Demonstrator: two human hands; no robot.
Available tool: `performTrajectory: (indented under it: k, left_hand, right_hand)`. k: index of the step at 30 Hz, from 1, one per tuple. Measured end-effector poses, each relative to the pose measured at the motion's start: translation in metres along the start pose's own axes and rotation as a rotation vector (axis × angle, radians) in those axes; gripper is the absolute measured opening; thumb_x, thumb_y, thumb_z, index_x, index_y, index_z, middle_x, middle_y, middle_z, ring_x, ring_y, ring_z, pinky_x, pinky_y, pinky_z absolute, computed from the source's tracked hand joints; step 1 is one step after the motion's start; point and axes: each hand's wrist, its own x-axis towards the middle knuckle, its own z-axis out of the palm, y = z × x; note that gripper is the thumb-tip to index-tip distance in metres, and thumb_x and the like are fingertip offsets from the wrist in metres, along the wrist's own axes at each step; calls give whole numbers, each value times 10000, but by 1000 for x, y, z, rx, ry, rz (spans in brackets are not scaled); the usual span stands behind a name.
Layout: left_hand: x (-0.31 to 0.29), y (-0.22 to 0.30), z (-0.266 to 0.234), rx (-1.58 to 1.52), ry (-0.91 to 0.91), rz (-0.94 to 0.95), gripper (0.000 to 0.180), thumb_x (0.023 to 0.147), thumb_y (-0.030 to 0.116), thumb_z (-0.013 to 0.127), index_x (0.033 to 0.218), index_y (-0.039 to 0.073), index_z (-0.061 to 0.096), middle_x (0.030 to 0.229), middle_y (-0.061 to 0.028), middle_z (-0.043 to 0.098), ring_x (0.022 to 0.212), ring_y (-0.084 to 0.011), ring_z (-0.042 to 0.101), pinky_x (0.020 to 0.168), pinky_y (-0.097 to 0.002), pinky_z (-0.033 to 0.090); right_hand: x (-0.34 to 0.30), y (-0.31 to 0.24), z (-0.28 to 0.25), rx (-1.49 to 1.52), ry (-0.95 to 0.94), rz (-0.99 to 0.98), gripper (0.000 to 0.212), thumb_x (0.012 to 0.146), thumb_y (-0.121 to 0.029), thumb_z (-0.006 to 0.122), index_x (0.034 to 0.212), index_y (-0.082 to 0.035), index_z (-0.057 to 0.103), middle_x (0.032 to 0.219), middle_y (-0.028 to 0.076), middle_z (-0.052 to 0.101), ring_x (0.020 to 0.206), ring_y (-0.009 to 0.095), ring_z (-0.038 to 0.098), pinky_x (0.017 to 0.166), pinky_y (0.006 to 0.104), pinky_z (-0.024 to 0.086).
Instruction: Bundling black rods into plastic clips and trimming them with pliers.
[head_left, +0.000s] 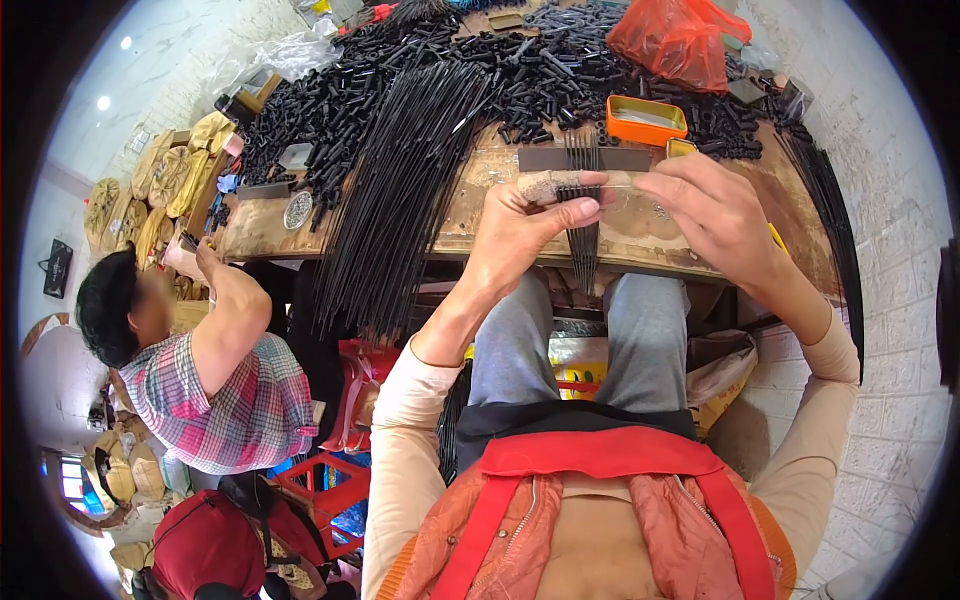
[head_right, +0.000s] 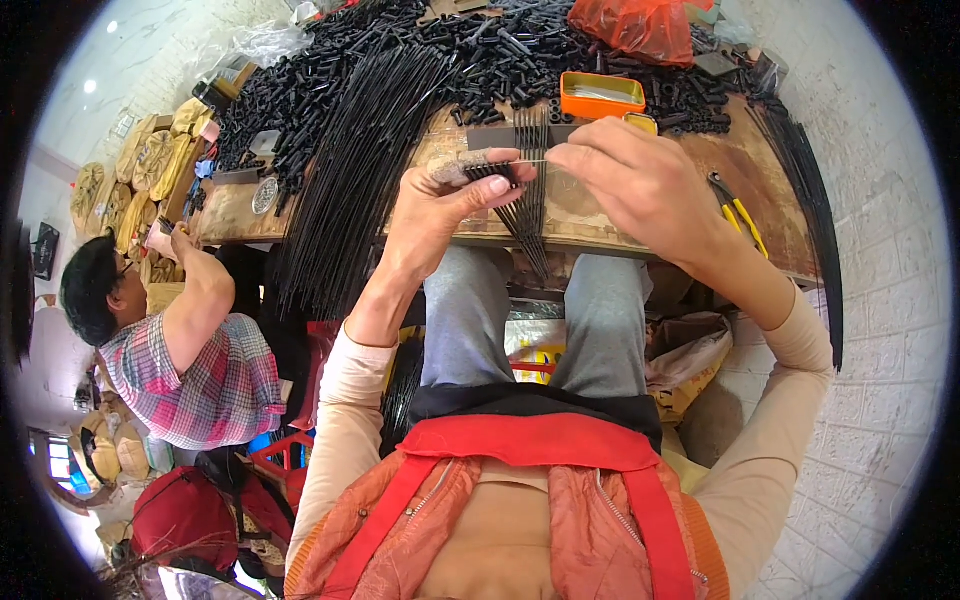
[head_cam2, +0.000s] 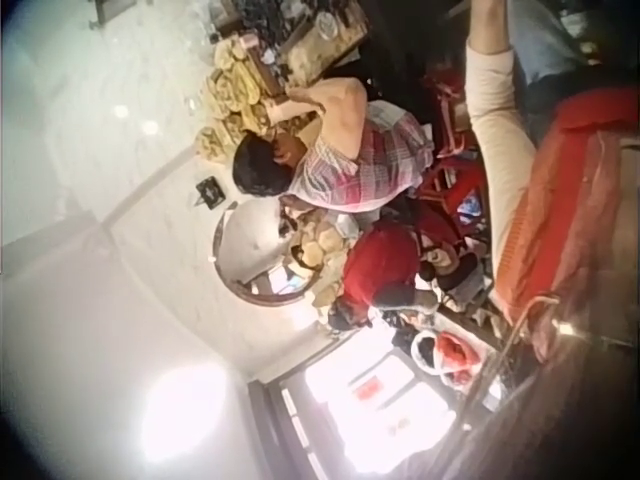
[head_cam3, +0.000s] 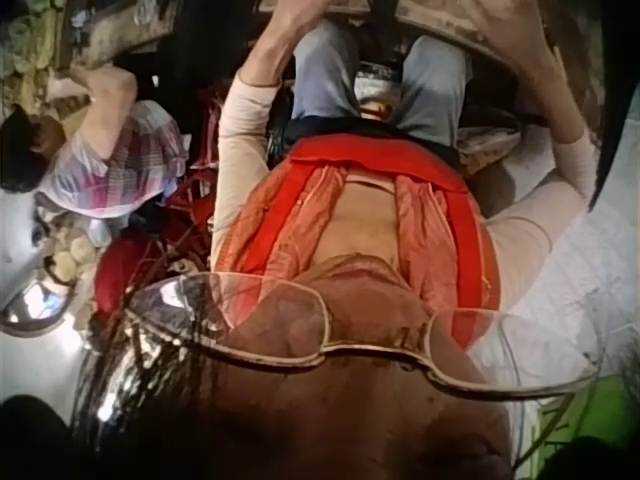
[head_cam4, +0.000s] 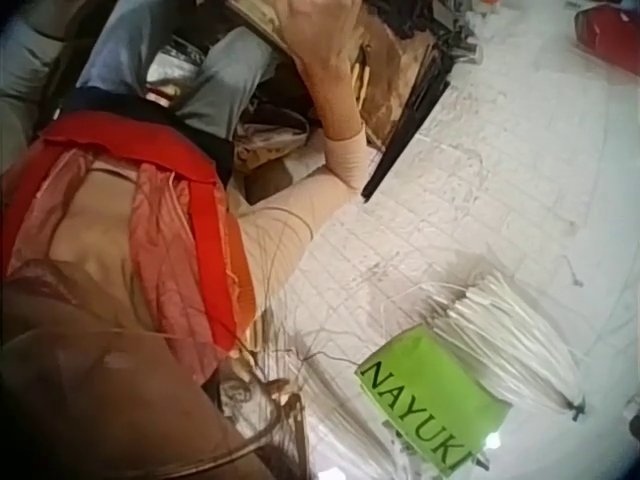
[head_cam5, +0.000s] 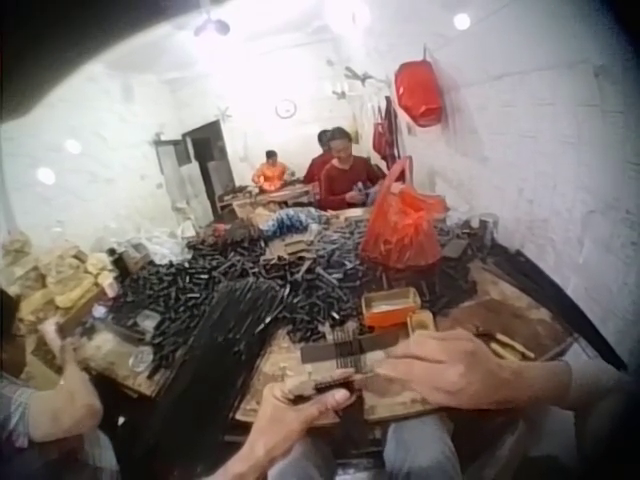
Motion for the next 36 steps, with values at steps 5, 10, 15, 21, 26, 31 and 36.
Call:
performTrajectory:
  k: [5, 10, 15, 21, 26, 31, 36]
  left_hand:
    - [1, -1, -1, 2, -31, 15, 295, 866, 5, 664, 1160, -13, 645, 1044, -145, 698, 988, -213, 673, 888, -329, 558]
    - [-1, -25, -14, -20, -54, -26, 440, 812, 48, 738, 1235, 26, 618, 1094, -124, 695, 1014, -226, 672, 898, -328, 533]
    - [-2, -111, -39, 1286, -137, 371, 860, 615, 262, 839, 1383, 138, 474, 1423, -168, 452, 1289, -365, 455, 1059, -444, 400]
    - [16, -134, -48, 1306, -237, 506, 799, 656, 306, 813, 1376, 175, 493, 1512, -148, 344, 1378, -321, 360, 1120, -439, 321]
    - [22, -124, -34, 1320, -260, 419, 794, 670, 311, 812, 1386, 196, 491, 1528, -142, 314, 1405, -314, 318, 1130, -463, 299]
    - [32, -117, -35, 1387, -326, 318, 958, 590, 324, 857, 1442, 246, 425, 1559, -159, 227, 1447, -326, 214, 1162, -486, 230]
    - [35, -106, -32, 1454, -370, 322, 927, 579, 224, 832, 1424, 231, 450, 1564, -171, 212, 1454, -324, 199, 1174, -473, 207]
  right_hand:
    - [4, -4, 3, 46, -6, -22, 412, 726, 77, 623, 1125, -22, 652, 992, 134, 625, 844, 289, 629, 698, 360, 518]
    - [10, 14, 14, -60, 156, -16, 429, 796, 76, 575, 1204, -48, 620, 1028, 125, 639, 875, 290, 643, 735, 350, 523]
    - [-41, 76, 53, -32, -153, 596, 236, 898, -111, 574, 1112, -43, 644, 1011, 181, 653, 899, 332, 649, 774, 399, 510]
    - [-31, 138, 101, 16, -357, 490, 172, 879, -172, 591, 955, -34, 661, 921, 161, 671, 870, 348, 646, 741, 427, 501]
    - [-15, 240, 129, -164, -385, 562, 137, 817, -129, 622, 863, -15, 681, 814, 194, 665, 799, 356, 654, 709, 425, 511]
    - [-33, 275, 151, -11, -472, 582, 134, 768, -93, 631, 828, 10, 692, 793, 206, 674, 751, 359, 665, 688, 393, 524]
    - [-28, 263, 131, 21, -461, 642, 134, 771, -89, 644, 831, 24, 686, 805, 191, 679, 769, 322, 674, 695, 371, 519]
